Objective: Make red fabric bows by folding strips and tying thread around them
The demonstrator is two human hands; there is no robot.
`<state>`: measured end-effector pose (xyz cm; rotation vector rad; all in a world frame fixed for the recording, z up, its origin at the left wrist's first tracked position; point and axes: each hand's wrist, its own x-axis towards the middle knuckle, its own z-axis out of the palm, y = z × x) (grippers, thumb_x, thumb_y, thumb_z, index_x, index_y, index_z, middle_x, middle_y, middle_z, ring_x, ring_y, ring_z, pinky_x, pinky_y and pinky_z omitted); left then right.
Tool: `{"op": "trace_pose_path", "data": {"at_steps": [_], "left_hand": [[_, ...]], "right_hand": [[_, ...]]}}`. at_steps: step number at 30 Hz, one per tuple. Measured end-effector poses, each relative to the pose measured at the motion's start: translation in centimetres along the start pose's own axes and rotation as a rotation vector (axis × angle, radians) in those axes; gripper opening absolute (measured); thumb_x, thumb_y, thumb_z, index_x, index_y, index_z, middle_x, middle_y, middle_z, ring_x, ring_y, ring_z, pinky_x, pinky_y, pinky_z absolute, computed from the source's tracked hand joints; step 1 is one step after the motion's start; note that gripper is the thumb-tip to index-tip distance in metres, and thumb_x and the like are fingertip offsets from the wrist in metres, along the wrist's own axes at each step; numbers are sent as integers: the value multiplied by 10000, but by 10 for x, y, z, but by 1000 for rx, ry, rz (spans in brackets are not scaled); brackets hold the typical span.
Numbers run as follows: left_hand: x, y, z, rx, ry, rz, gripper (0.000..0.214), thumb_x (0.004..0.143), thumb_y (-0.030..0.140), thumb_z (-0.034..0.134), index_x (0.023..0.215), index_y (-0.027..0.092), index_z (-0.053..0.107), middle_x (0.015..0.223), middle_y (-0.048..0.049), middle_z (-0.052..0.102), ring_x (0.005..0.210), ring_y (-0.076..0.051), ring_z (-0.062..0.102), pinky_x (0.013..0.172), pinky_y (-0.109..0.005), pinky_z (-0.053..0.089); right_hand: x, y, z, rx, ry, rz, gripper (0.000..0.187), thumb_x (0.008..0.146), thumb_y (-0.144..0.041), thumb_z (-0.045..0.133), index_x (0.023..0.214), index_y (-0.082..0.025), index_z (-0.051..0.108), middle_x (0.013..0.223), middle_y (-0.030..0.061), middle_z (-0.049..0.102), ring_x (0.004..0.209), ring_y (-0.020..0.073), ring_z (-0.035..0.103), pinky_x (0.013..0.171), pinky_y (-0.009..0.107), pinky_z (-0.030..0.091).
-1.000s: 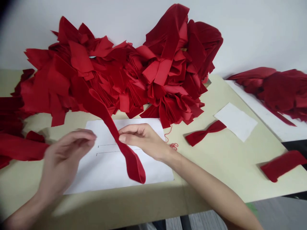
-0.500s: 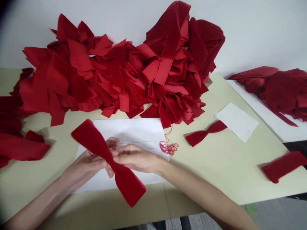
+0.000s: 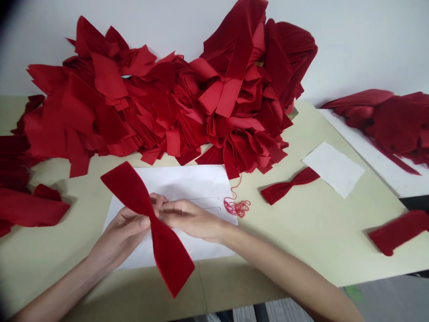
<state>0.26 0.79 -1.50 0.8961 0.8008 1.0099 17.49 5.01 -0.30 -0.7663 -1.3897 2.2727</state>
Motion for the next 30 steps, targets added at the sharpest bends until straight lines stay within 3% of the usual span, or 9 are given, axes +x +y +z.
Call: {"op": "trace_pose_path", "data": {"at_steps": [4, 6, 9, 12, 15, 23, 30], "left_hand": [[2, 3, -3, -4, 146, -37, 63, 789, 227, 674, 766, 244, 729, 975, -4, 691, 982, -178, 596, 885, -331, 478], [1, 3, -4, -2, 187, -78, 57, 790, 236, 682, 794, 252, 736, 904, 12, 707, 913, -150, 608, 873, -292, 469], [-2, 1, -4, 40, 236, -98, 40, 769, 240, 707, 741, 238, 736, 724, 33, 699, 764, -115, 606, 788, -236, 477], [-3, -2, -4, 110, 276, -75, 88, 751, 233, 725, 663, 221, 719, 653, 43, 681, 684, -100, 594, 725, -208, 481], [-3, -3, -5, 123, 298, -61, 19, 731, 219, 742, 717, 230, 738, 699, 32, 709, 703, -120, 626, 732, -231, 505], [-3, -7, -7, 109, 289, -30, 238, 671, 111, 762, 844, 273, 764, 842, 26, 756, 805, -170, 675, 817, -303, 542], [-3, -8, -6, 93, 300, -38, 162, 654, 126, 778, 771, 232, 739, 741, 26, 716, 756, -172, 651, 770, -293, 523]], "right_hand": [[-7, -11, -1, -447, 415, -179, 158, 888, -235, 526, 811, -147, 631, 809, 18, 647, 781, 117, 590, 735, 265, 468], [-12, -16, 4, -571, 496, -246, 131, 863, -270, 579, 833, -170, 657, 832, 14, 668, 783, 123, 603, 720, 258, 469], [-16, -20, 12, -646, 476, -299, 78, 835, -240, 621, 827, -187, 679, 812, 0, 675, 738, 112, 612, 697, 244, 470], [-14, -20, 15, -631, 476, -252, 92, 837, -222, 610, 799, -191, 688, 797, -4, 683, 722, 113, 614, 676, 248, 469], [-11, -18, 16, -582, 491, -198, 96, 830, -229, 609, 793, -191, 688, 808, -5, 691, 737, 121, 617, 668, 254, 467], [-13, -18, 19, -626, 464, -209, 135, 857, -180, 545, 833, -179, 678, 836, -5, 686, 749, 103, 618, 678, 223, 469], [-12, -15, 18, -589, 480, -138, 105, 844, -216, 588, 778, -183, 662, 775, -19, 694, 719, 99, 615, 655, 221, 460]]}}
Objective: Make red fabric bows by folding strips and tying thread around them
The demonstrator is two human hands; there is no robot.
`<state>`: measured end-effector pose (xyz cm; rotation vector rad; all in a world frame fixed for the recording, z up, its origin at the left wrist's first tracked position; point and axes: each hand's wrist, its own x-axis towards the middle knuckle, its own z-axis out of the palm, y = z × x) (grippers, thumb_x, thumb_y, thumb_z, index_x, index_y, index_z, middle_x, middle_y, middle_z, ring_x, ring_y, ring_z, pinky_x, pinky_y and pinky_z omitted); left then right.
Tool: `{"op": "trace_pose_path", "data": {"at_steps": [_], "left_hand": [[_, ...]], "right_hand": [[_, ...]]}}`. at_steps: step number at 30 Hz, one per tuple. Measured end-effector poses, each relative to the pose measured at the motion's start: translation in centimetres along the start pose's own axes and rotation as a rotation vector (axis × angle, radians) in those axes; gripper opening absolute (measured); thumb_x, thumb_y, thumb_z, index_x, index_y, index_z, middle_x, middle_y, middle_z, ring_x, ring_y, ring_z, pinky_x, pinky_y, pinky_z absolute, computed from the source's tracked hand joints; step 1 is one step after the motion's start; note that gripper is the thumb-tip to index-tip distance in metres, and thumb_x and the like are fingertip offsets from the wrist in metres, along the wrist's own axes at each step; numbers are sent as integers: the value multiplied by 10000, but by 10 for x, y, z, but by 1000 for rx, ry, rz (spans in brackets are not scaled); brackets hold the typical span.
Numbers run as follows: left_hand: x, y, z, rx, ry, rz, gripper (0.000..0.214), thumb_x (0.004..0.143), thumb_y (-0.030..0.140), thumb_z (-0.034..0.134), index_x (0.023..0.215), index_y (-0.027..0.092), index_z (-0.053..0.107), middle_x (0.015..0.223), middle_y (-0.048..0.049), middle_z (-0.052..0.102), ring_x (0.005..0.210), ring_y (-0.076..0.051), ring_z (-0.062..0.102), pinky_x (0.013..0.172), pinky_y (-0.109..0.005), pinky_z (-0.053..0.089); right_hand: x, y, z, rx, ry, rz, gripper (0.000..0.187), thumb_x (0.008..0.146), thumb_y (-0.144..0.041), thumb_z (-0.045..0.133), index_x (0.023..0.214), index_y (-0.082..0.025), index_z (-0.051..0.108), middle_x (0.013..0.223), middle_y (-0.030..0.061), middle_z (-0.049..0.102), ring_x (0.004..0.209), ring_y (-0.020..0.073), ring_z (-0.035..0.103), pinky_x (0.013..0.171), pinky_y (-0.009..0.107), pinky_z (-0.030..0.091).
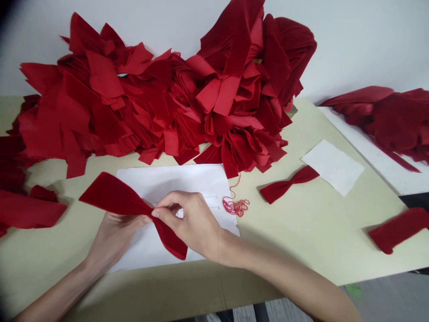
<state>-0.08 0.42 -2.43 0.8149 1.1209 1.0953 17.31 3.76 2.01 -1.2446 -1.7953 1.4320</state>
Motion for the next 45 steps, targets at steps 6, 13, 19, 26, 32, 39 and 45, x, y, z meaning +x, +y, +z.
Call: {"op": "trace_pose_path", "data": {"at_steps": [6, 13, 19, 26, 32, 39, 45], "left_hand": [[0, 0, 3, 6, -115, 25, 24, 797, 232, 681, 779, 229, 665, 820, 27, 597, 807, -131, 540, 770, -248, 442], [9, 3, -1, -76, -52, 89, 89, 798, 308, 679, 806, 230, 636, 843, 18, 514, 741, -109, 456, 692, -208, 402], [12, 9, -10, -151, -87, 122, 62, 796, 259, 686, 783, 222, 637, 857, 6, 507, 762, -110, 483, 707, -207, 432], [15, 9, -12, -335, 22, 38, 100, 742, 218, 734, 785, 203, 645, 911, -30, 571, 1040, -192, 539, 890, -267, 458], [19, 11, -15, -286, 38, 95, 143, 704, 238, 759, 767, 199, 636, 874, -32, 606, 1063, -227, 560, 987, -335, 422], [18, 10, -20, -1, -16, 167, 83, 726, 202, 723, 702, 209, 644, 886, -39, 605, 1103, -255, 528, 967, -341, 414], [18, 0, -10, -261, -43, -10, 101, 713, 200, 744, 770, 194, 660, 908, -45, 618, 1091, -244, 540, 968, -352, 422]], "right_hand": [[3, -1, -1, 78, -10, 40, 124, 851, -254, 580, 768, -179, 633, 758, -22, 675, 714, 95, 605, 685, 232, 461], [3, -3, -7, 117, -130, 21, 246, 713, -294, 735, 912, -204, 621, 885, -24, 638, 807, 116, 575, 761, 258, 444], [15, 9, -22, 515, -357, 324, 330, 644, -257, 770, 915, -172, 602, 790, -20, 601, 655, 78, 541, 559, 201, 417], [18, 15, -26, 382, -157, 107, 243, 669, -129, 711, 865, -168, 572, 704, -45, 596, 597, 76, 545, 602, 238, 449], [15, 13, -34, 523, -182, 196, 344, 656, -132, 732, 951, -201, 569, 754, -47, 602, 624, 78, 579, 603, 225, 456], [20, 20, -29, 414, -263, 309, 234, 723, -327, 724, 891, -176, 662, 831, 0, 626, 749, 91, 559, 645, 216, 425], [14, 26, -13, 175, -84, 145, 168, 755, -321, 681, 753, -167, 616, 706, -27, 596, 630, 90, 527, 616, 244, 422]]}}
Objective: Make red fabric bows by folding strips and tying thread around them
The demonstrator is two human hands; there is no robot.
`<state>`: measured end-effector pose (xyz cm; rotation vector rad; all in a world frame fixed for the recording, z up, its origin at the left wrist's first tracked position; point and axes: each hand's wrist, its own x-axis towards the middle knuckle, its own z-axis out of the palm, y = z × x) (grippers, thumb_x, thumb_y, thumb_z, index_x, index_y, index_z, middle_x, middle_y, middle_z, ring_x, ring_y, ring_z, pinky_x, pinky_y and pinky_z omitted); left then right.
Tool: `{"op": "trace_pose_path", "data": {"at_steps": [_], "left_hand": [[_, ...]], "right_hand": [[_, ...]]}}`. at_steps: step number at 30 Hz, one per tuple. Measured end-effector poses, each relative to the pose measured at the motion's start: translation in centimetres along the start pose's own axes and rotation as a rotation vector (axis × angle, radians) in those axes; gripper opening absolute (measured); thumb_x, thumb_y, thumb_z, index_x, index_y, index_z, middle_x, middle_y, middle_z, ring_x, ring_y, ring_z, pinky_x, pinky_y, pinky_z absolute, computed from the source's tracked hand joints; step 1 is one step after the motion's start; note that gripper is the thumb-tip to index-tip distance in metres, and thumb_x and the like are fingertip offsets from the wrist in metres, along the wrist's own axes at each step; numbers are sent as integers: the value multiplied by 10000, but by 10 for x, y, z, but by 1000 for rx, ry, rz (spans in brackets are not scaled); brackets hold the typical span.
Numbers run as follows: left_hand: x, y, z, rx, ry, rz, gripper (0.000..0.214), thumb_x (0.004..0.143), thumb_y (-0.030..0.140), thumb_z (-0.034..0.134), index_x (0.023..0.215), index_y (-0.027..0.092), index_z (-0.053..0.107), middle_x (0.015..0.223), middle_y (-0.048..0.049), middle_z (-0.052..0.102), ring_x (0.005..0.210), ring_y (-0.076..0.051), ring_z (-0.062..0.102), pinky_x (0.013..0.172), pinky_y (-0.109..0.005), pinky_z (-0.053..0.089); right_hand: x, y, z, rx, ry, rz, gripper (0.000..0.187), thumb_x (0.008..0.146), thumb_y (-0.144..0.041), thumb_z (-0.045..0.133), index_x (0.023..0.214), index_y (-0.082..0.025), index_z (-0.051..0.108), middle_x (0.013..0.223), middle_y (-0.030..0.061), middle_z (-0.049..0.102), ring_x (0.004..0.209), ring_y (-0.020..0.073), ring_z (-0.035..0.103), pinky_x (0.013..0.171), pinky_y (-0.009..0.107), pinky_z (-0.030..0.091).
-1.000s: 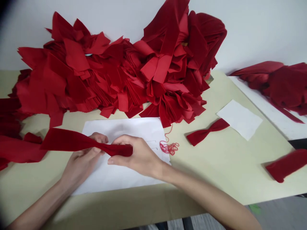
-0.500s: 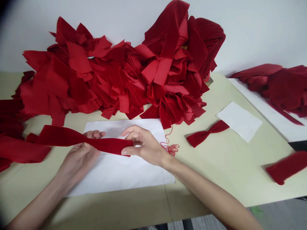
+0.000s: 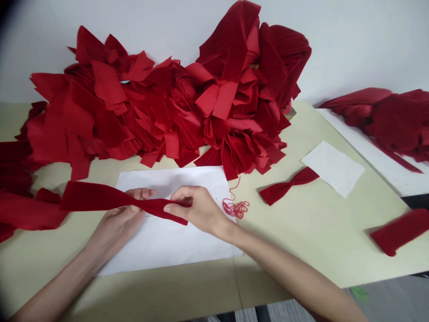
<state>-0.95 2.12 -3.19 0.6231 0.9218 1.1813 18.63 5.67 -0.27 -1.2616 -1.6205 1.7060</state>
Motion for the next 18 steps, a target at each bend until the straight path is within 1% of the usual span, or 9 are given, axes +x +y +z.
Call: {"op": "trace_pose_path", "data": {"at_steps": [2, 4, 6, 9, 11, 14, 18], "left_hand": [[1, -1, 4, -60, 1, -52, 102, 716, 212, 748, 718, 182, 651, 871, -46, 622, 1063, -234, 554, 959, -348, 431], [2, -1, 6, -111, -7, -69, 137, 728, 226, 745, 665, 175, 635, 839, -36, 611, 1017, -215, 573, 948, -337, 440], [2, 0, 7, -143, -8, -76, 142, 742, 231, 738, 663, 173, 635, 840, -21, 597, 965, -191, 585, 935, -330, 448], [2, 0, 6, -142, -16, -97, 105, 746, 220, 736, 704, 173, 652, 856, -13, 590, 883, -162, 586, 884, -318, 470], [1, -1, 4, -142, -27, -108, 83, 738, 210, 744, 745, 176, 669, 844, -11, 594, 832, -137, 574, 835, -284, 477], [1, -3, 2, -143, -52, -126, 104, 736, 203, 749, 820, 180, 693, 810, -4, 600, 775, -107, 554, 778, -234, 464], [-1, -3, 0, -116, -116, -146, 88, 776, 220, 715, 849, 177, 692, 772, -7, 600, 735, -103, 538, 722, -221, 431]], "right_hand": [[-3, -1, -1, -149, 55, -79, 120, 791, -296, 638, 777, -184, 598, 723, -30, 593, 649, 97, 528, 645, 256, 431], [-4, -5, -5, -230, 46, -119, 103, 813, -294, 609, 816, -192, 590, 769, -20, 605, 700, 110, 551, 688, 267, 451], [-2, -10, -10, -226, 24, -143, 122, 834, -310, 585, 867, -193, 589, 844, 0, 620, 781, 124, 583, 757, 282, 472], [4, -16, -18, -196, 36, -179, 152, 865, -325, 545, 905, -188, 598, 910, 18, 627, 849, 136, 601, 823, 305, 475], [7, -19, -21, -207, 29, -184, 161, 877, -319, 527, 893, -182, 611, 903, 22, 631, 848, 142, 606, 814, 313, 474], [10, -20, -20, -216, 12, -187, 162, 882, -297, 521, 876, -175, 626, 884, 24, 640, 828, 141, 603, 794, 310, 470], [11, -22, -13, -152, -2, -181, 149, 872, -276, 538, 833, -173, 638, 838, 19, 652, 808, 135, 603, 789, 302, 463]]}}
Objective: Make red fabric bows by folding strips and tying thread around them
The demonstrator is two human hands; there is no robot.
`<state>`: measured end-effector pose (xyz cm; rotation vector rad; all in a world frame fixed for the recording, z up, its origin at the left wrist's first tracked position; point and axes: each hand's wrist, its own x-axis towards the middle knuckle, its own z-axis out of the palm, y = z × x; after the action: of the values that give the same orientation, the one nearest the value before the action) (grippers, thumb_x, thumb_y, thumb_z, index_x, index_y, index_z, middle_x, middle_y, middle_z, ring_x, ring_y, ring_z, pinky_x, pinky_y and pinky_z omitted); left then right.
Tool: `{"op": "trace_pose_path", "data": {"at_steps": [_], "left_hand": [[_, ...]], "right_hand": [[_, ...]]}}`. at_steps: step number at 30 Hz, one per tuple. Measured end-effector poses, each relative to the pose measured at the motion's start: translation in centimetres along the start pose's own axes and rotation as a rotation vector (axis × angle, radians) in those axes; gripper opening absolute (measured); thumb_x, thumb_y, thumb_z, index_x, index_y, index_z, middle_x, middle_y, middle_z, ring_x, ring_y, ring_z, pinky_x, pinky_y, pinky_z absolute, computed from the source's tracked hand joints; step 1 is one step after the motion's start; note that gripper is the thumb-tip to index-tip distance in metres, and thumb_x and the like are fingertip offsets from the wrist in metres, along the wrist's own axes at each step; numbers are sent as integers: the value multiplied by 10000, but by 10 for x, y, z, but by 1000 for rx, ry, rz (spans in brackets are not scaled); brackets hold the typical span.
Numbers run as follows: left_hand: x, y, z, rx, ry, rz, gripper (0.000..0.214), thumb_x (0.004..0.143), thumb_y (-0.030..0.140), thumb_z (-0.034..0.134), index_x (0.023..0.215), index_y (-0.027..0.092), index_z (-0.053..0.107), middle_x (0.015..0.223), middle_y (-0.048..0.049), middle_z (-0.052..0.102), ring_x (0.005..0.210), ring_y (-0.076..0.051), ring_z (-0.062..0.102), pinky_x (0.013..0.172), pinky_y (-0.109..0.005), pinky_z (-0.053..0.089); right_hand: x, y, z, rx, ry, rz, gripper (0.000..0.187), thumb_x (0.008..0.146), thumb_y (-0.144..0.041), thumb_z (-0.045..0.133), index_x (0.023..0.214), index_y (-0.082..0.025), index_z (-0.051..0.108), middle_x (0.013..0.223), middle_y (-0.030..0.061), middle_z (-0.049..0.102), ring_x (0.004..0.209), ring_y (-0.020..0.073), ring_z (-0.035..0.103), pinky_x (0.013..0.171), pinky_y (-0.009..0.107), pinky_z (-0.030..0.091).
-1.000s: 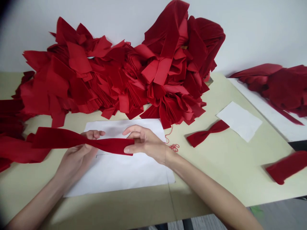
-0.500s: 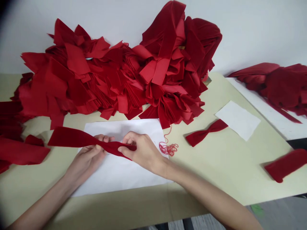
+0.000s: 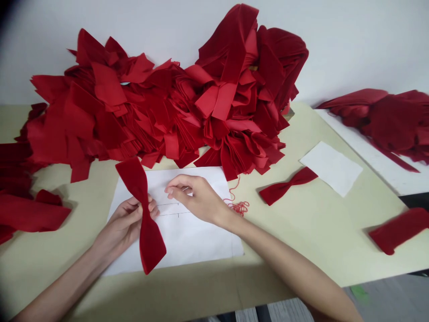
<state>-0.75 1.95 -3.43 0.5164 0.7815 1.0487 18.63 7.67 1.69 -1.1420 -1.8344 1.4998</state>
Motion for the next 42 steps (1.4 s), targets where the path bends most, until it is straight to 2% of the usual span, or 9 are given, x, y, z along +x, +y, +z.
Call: {"op": "trace_pose_path", "data": {"at_steps": [9, 18, 22, 27, 30, 32, 35, 39, 42], "left_hand": [[-4, 5, 9, 174, -146, -40, 172, 744, 324, 735, 743, 181, 640, 699, -12, 615, 706, -140, 525, 716, -262, 378], [-3, 6, 11, 193, -149, -74, 265, 671, 321, 789, 850, 169, 667, 660, -13, 609, 626, -132, 510, 623, -254, 364], [-4, 4, 9, 192, -130, -72, 196, 677, 295, 785, 752, 167, 658, 647, -9, 611, 634, -133, 527, 623, -251, 379], [-3, 4, -2, 141, -36, -11, 149, 715, 257, 762, 703, 168, 643, 672, -6, 609, 669, -123, 542, 652, -232, 411], [-1, 5, -6, 104, -31, 14, 110, 734, 235, 751, 766, 181, 661, 689, -2, 611, 706, -114, 554, 666, -203, 418], [0, 5, -7, 98, -27, 18, 101, 740, 218, 747, 799, 187, 672, 691, 3, 606, 713, -105, 556, 678, -192, 422], [0, 5, -6, 91, -24, 21, 107, 737, 220, 751, 811, 189, 680, 689, 6, 598, 714, -99, 554, 688, -184, 425], [-1, 5, -5, 106, -25, 12, 99, 743, 224, 745, 811, 187, 683, 690, 6, 590, 724, -100, 555, 697, -183, 426], [0, 5, -6, 125, -23, 13, 101, 746, 221, 742, 822, 187, 686, 682, 9, 575, 736, -102, 556, 724, -189, 428]], "right_hand": [[11, -12, 5, 274, -231, 115, 169, 778, -328, 670, 826, -167, 659, 794, -2, 656, 751, 124, 589, 712, 274, 464], [16, -11, 10, 394, -191, 147, 85, 754, -196, 661, 806, -137, 630, 762, 5, 657, 640, 86, 576, 635, 247, 481], [14, -13, -4, 208, -41, 32, 124, 779, -253, 661, 831, -151, 613, 729, -2, 642, 640, 98, 589, 621, 253, 491], [-10, -16, -64, -77, 319, -109, 155, 848, -297, 588, 926, -173, 639, 849, 40, 673, 743, 128, 629, 695, 282, 515], [-35, -5, -90, -321, 282, -2, 161, 864, -302, 545, 885, -188, 657, 814, 50, 685, 697, 144, 626, 660, 293, 505], [-50, 8, -95, -581, 287, 109, 162, 859, -267, 520, 858, -196, 665, 757, 38, 688, 615, 146, 604, 613, 297, 474], [-66, 24, -89, -907, 440, 252, 174, 843, -242, 499, 834, -194, 665, 688, 28, 680, 527, 150, 569, 552, 288, 410], [-72, 35, -83, -973, 467, 366, 321, 877, -382, 472, 663, -189, 614, 549, 19, 619, 442, 146, 514, 477, 270, 343], [-66, 40, -88, -1016, 559, 362, 265, 856, -391, 515, 733, -196, 645, 638, 26, 662, 510, 168, 558, 509, 278, 369]]}}
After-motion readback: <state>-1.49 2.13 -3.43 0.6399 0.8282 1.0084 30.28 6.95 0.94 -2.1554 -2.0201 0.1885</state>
